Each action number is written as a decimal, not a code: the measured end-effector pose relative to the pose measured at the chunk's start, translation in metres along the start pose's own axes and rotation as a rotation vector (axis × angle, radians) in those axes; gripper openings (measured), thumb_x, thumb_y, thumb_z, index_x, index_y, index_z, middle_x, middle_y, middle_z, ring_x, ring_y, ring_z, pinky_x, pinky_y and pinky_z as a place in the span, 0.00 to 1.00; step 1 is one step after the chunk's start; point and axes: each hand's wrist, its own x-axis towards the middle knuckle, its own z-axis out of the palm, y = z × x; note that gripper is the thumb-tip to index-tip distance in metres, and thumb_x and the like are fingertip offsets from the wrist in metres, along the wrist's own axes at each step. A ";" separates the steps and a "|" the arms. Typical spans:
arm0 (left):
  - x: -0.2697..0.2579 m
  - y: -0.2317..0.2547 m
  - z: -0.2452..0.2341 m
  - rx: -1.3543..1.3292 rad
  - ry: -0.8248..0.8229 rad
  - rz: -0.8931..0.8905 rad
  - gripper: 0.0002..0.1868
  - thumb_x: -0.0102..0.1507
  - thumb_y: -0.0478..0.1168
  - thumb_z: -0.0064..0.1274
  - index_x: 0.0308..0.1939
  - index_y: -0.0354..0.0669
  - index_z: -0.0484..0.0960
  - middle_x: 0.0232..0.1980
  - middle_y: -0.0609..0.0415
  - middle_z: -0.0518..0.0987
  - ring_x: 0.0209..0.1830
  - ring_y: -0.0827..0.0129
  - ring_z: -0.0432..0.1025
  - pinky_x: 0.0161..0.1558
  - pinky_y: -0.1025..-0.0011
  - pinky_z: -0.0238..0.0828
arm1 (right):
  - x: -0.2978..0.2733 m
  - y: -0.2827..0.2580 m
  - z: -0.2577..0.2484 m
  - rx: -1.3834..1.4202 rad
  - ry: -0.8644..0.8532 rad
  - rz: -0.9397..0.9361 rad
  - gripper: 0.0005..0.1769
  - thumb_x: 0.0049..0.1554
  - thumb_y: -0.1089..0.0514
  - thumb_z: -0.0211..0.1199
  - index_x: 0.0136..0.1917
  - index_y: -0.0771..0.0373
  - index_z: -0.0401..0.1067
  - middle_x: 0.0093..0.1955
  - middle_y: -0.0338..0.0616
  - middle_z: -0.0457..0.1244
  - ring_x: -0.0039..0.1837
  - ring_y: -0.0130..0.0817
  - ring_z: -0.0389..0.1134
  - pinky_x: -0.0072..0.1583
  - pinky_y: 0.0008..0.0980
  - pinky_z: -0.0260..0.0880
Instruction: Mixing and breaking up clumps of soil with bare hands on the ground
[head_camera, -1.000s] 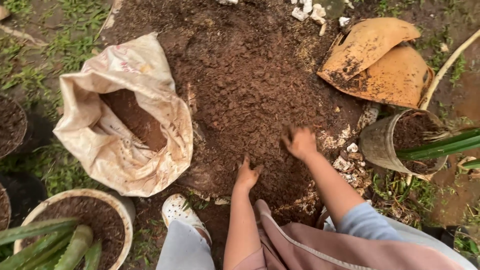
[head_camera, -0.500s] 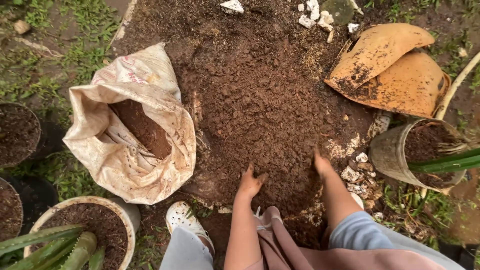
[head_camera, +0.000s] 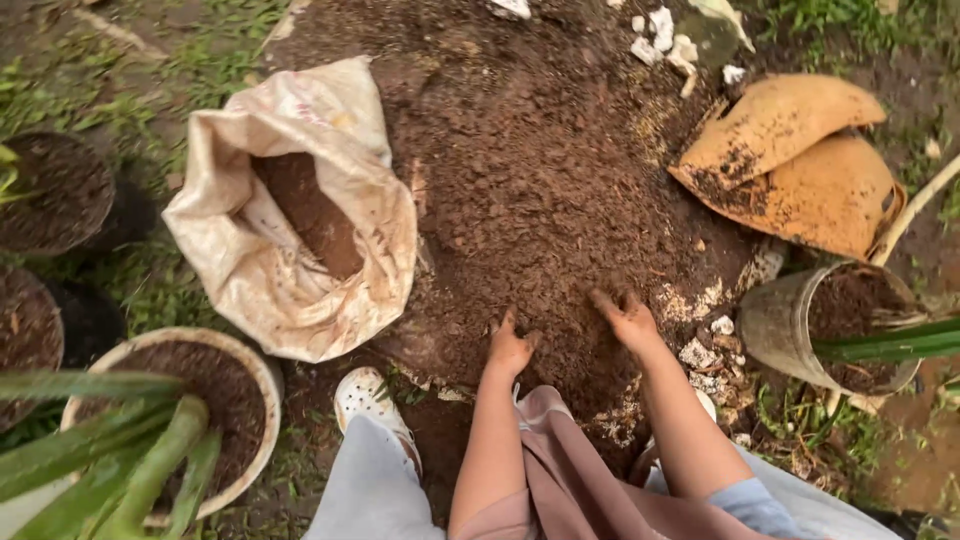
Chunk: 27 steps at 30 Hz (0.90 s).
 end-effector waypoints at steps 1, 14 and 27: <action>-0.007 0.006 -0.004 -0.034 0.024 0.001 0.46 0.62 0.54 0.60 0.80 0.54 0.56 0.80 0.27 0.44 0.79 0.39 0.52 0.73 0.50 0.58 | -0.033 0.105 0.042 -0.894 0.154 -0.299 0.34 0.69 0.51 0.50 0.79 0.75 0.51 0.80 0.75 0.45 0.80 0.66 0.46 0.77 0.61 0.49; 0.026 -0.014 0.025 -0.539 0.078 0.129 0.29 0.69 0.42 0.53 0.73 0.40 0.67 0.69 0.29 0.70 0.68 0.45 0.69 0.61 0.54 0.72 | 0.073 0.069 -0.030 -3.527 0.943 -0.785 0.27 0.63 0.54 0.56 0.74 0.41 0.62 0.64 0.50 0.61 0.59 0.51 0.70 0.52 0.48 0.78; -0.039 0.013 -0.032 -0.892 0.353 -0.071 0.18 0.69 0.39 0.53 0.64 0.49 0.75 0.63 0.48 0.72 0.62 0.62 0.73 0.59 0.65 0.73 | 0.041 0.186 -0.069 -2.753 0.570 -3.176 0.19 0.63 0.59 0.46 0.61 0.46 0.74 0.49 0.40 0.63 0.45 0.32 0.64 0.35 0.30 0.57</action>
